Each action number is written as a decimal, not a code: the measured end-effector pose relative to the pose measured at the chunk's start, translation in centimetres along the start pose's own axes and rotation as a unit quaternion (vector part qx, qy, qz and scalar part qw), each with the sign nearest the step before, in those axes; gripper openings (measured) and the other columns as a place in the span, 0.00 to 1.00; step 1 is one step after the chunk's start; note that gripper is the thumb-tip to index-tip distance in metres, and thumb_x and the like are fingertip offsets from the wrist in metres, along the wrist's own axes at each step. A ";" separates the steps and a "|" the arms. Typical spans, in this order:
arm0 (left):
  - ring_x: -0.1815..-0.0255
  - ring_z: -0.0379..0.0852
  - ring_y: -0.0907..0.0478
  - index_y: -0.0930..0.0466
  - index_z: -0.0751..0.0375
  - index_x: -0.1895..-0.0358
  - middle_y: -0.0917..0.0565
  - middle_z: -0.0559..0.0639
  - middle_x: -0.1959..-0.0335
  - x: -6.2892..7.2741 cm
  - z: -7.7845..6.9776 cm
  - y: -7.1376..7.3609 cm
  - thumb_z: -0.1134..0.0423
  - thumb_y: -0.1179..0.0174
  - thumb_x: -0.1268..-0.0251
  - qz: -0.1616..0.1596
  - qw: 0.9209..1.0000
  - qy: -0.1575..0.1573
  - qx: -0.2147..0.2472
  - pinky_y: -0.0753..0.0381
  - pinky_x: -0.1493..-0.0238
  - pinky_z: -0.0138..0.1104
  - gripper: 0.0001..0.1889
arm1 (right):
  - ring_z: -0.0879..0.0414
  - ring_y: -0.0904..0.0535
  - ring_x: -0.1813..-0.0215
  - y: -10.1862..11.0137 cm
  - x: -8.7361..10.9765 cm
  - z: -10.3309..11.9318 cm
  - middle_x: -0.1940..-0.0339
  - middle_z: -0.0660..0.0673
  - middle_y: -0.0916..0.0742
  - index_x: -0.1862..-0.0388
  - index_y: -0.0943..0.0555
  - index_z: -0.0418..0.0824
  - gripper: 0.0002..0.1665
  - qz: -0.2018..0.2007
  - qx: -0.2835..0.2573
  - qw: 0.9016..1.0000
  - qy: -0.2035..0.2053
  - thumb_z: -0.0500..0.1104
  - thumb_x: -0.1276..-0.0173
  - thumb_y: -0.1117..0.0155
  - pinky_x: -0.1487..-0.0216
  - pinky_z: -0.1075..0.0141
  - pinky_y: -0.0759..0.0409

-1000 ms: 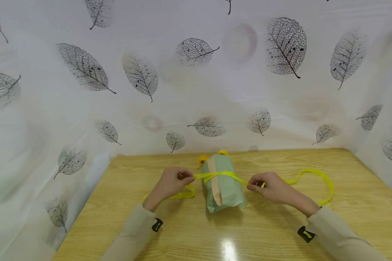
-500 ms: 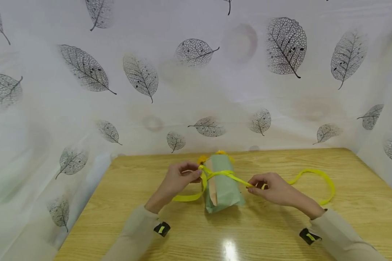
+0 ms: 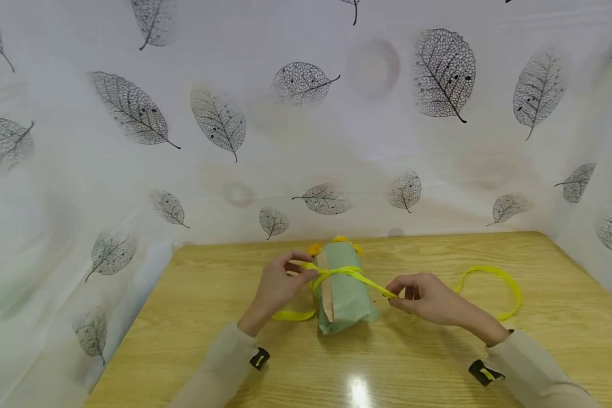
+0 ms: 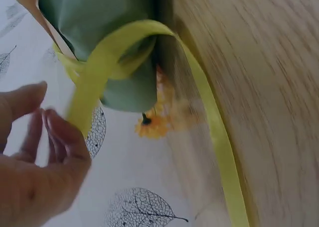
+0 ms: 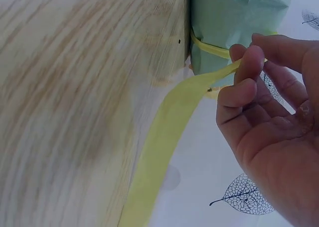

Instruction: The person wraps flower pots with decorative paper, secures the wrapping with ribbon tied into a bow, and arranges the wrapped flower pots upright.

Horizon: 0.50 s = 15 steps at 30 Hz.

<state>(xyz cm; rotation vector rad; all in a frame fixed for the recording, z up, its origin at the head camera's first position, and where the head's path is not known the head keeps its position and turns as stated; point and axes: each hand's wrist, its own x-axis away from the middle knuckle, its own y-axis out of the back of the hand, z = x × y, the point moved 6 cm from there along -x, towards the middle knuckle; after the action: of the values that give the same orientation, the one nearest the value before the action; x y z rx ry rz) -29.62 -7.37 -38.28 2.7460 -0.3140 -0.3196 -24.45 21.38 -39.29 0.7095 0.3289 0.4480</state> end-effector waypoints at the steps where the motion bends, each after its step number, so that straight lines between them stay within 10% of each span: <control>1: 0.57 0.47 0.16 0.17 0.57 0.46 0.16 0.57 0.44 0.0 0.2 0.3 0.61 0.29 0.35 -0.012 1.000 0.008 -0.024 0.15 0.62 0.36 0.16 | 0.69 0.26 0.77 0.0 0.0 0.0 0.74 0.41 0.13 0.57 0.13 0.40 0.06 0.000 0.002 1.000 0.001 0.39 0.30 0.31 0.78 0.71 0.26; 8: 0.46 0.58 0.16 0.27 0.64 0.31 0.16 0.63 0.42 0.1 2.6 0.9 0.56 0.33 0.31 0.046 0.983 0.108 -0.144 0.14 0.47 0.49 0.29 | 0.70 0.30 0.79 0.7 0.5 -0.7 0.74 0.46 0.13 0.55 0.13 0.39 0.08 -0.001 0.029 1.000 -0.006 0.41 0.30 0.30 0.78 0.72 0.29; 15: 0.57 0.52 0.13 0.19 0.63 0.41 0.11 0.57 0.55 -0.3 3.5 0.8 0.63 0.36 0.28 0.049 0.990 0.090 -0.095 0.12 0.57 0.41 0.16 | 0.67 0.26 0.77 1.2 1.1 -1.2 0.70 0.48 0.12 0.50 0.15 0.35 0.14 0.000 0.033 0.999 -0.021 0.43 0.28 0.32 0.76 0.70 0.25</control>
<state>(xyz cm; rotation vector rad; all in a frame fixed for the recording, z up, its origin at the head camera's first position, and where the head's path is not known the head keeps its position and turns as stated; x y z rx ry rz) -30.94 -9.16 -41.10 2.5395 -0.3486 -0.0704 -24.40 23.42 -39.50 0.7829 0.3056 0.4222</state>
